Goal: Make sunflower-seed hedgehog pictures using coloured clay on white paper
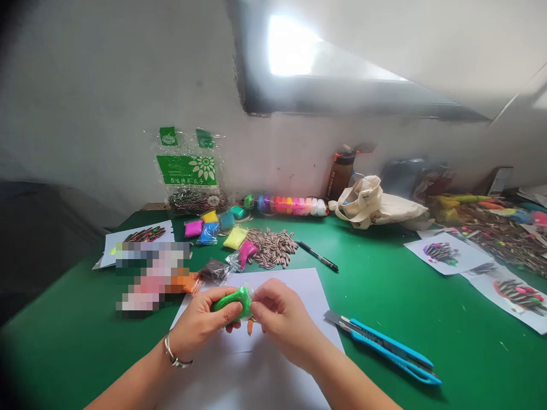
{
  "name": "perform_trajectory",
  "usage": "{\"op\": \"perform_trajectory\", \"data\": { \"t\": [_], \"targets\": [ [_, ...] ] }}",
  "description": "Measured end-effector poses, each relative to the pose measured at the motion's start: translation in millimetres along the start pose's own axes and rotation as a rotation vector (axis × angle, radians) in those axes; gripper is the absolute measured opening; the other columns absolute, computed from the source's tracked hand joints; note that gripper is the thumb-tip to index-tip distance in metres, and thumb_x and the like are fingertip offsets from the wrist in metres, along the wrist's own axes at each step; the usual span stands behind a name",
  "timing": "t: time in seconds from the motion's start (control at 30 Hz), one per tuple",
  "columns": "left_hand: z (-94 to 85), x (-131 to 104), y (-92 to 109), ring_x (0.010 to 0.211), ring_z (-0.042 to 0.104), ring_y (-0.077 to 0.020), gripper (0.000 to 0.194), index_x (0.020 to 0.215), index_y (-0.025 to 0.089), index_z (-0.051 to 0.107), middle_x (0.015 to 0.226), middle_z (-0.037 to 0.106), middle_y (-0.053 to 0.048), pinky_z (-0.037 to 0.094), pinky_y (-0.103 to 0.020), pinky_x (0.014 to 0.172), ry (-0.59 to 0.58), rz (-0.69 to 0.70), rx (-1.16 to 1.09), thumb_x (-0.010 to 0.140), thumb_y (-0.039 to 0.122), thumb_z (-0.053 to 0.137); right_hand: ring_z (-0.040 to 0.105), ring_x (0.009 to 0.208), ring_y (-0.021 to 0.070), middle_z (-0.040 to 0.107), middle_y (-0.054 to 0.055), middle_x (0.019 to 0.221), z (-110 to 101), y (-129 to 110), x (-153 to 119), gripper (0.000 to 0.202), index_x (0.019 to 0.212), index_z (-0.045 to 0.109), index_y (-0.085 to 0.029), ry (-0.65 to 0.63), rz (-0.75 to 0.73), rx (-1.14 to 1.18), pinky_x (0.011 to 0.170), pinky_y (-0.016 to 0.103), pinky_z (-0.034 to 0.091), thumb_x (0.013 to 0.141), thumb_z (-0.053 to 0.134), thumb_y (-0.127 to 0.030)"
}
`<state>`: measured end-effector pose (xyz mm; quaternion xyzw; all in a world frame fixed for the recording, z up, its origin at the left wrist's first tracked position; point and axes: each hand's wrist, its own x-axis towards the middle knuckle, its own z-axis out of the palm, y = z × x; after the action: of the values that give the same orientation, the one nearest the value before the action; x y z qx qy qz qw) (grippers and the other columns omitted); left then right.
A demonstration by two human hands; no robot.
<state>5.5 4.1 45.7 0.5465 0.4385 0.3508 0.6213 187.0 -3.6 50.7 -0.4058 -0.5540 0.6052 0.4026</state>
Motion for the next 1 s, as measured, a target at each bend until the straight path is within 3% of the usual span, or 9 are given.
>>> {"op": "perform_trajectory", "data": {
  "t": [0.17,0.27,0.47,0.7,1.0],
  "targets": [
    [-1.2,1.8,-0.9,0.053,0.055,-0.0119,0.036,0.085,0.011,0.066,0.066,0.059,-0.002,0.044,-0.023,0.047,0.022,-0.01,-0.057,0.072,0.045,0.069,0.058,0.065,0.0114,0.052,0.002,0.087,-0.4,-0.5,-1.0,0.013,0.081,0.064,-0.019,-0.012,-0.142,-0.065,0.057,0.025,0.047,0.082,0.061,-0.032],
    [-2.9,2.5,-1.8,0.051,0.055,-0.0114,0.035,0.083,0.011,0.066,0.064,0.057,-0.001,0.043,-0.021,0.045,0.039,-0.005,-0.108,0.071,0.044,0.071,0.058,0.066,0.012,0.056,0.002,0.085,0.3,-2.7,0.0,0.016,0.093,0.068,-0.022,-0.074,-0.125,-0.063,0.058,0.025,0.047,0.082,0.061,-0.032],
    [-2.0,1.6,-3.9,0.049,0.055,-0.0099,0.033,0.081,0.01,0.065,0.062,0.058,-0.001,0.042,-0.021,0.044,0.018,-0.023,-0.145,0.072,0.042,0.07,0.054,0.07,0.013,0.059,0.001,0.073,1.8,-2.8,1.0,0.013,0.083,0.071,-0.024,-0.077,-0.221,-0.314,0.062,0.024,0.042,0.084,0.058,-0.022],
    [2.4,1.3,-6.3,0.048,0.056,-0.0106,0.037,0.084,0.01,0.064,0.062,0.061,-0.001,0.043,-0.02,0.043,0.046,-0.1,-0.182,0.069,0.042,0.073,0.049,0.069,0.0121,0.054,-0.001,0.072,0.2,-1.5,0.4,0.015,0.071,0.059,-0.02,-0.114,-0.167,-0.537,0.06,0.022,0.037,0.081,0.054,-0.009],
    [3.9,3.3,-5.3,0.048,0.055,-0.0108,0.037,0.084,0.009,0.065,0.059,0.06,-0.001,0.043,-0.021,0.043,0.036,-0.103,-0.141,0.069,0.043,0.073,0.046,0.067,0.0116,0.055,-0.002,0.073,1.5,-0.6,-1.9,0.016,0.07,0.044,-0.02,-0.114,-0.13,-0.638,0.059,0.022,0.033,0.079,0.049,-0.008]
  ]
}}
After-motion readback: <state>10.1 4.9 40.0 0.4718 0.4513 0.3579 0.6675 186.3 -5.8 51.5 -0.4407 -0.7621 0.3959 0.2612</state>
